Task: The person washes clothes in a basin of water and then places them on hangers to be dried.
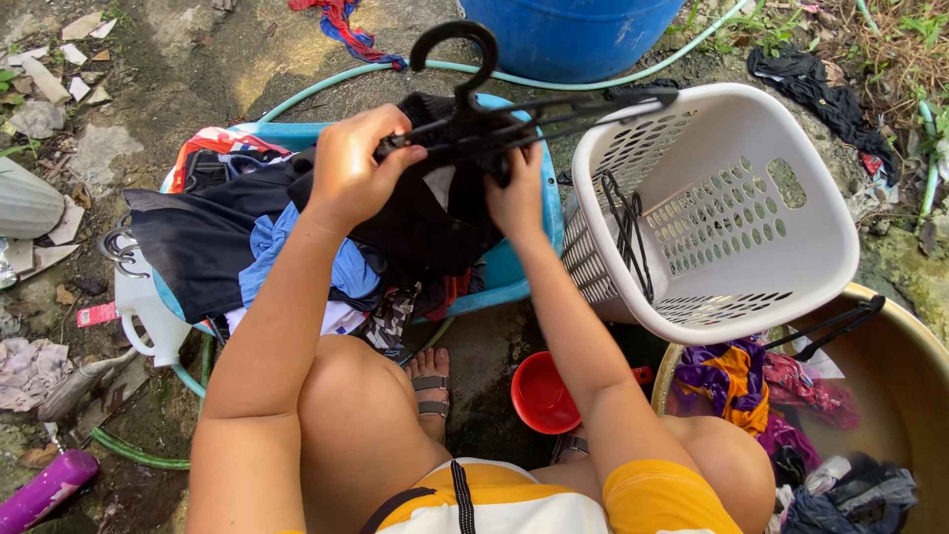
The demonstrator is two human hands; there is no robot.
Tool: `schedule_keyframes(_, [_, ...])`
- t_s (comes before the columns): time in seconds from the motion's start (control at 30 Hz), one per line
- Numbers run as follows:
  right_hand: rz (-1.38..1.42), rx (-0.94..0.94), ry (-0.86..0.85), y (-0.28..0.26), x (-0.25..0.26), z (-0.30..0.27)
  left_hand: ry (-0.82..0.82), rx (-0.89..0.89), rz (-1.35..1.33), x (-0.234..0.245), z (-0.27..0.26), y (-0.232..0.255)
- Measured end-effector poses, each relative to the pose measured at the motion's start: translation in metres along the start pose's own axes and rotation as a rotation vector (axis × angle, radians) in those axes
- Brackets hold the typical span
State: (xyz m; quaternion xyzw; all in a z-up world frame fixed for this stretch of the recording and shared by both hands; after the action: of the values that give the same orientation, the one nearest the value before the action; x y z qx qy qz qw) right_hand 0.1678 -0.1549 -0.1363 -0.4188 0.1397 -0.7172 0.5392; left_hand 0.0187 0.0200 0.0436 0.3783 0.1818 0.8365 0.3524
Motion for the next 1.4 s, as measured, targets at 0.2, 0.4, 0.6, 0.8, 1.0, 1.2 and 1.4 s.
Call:
schedule_keyframes(0.2, [0.037,-0.109,-0.355,0.053,0.021,0.025,-0.070,0.155,-0.095,0.029,-0.005,-0.040])
schedule_keyframes(0.4, [0.354,-0.419,-0.695,0.051,0.059,0.038,-0.039,0.155,-0.145,0.034,-0.011,-0.057])
schedule_keyframes(0.6, [0.810,-0.616,-0.608,0.058,0.063,0.040,-0.051,0.166,-0.366,0.024,-0.014,-0.072])
schedule_keyframes(0.8, [0.921,-0.741,-0.329,0.087,0.075,0.056,-0.265,0.378,-0.446,0.024,-0.027,-0.097])
schedule_keyframes(1.0, [0.705,-0.593,-0.264,0.075,0.101,0.065,-0.178,0.406,0.108,0.054,-0.034,-0.099])
schedule_keyframes(1.2, [0.542,-0.463,-0.170,0.034,0.113,0.073,-0.126,0.341,0.276,0.062,-0.031,-0.084])
schedule_keyframes(1.4, [0.207,-0.059,-0.408,-0.067,0.084,0.047,-0.094,0.080,0.341,0.019,-0.021,-0.062])
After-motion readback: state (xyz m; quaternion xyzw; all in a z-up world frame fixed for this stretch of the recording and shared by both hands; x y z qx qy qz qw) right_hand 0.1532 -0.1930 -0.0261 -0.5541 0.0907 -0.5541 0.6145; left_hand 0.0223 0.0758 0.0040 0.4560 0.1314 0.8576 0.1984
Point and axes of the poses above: each hand's wrist, its own z-axis towards the middle knuckle, its own x-axis out of the back of the hand, y = z × x, the point moved 6 cm from there along z, towards the middle knuckle, and after that the axes turned 9 degrees about -z, right-handed, at the moved point
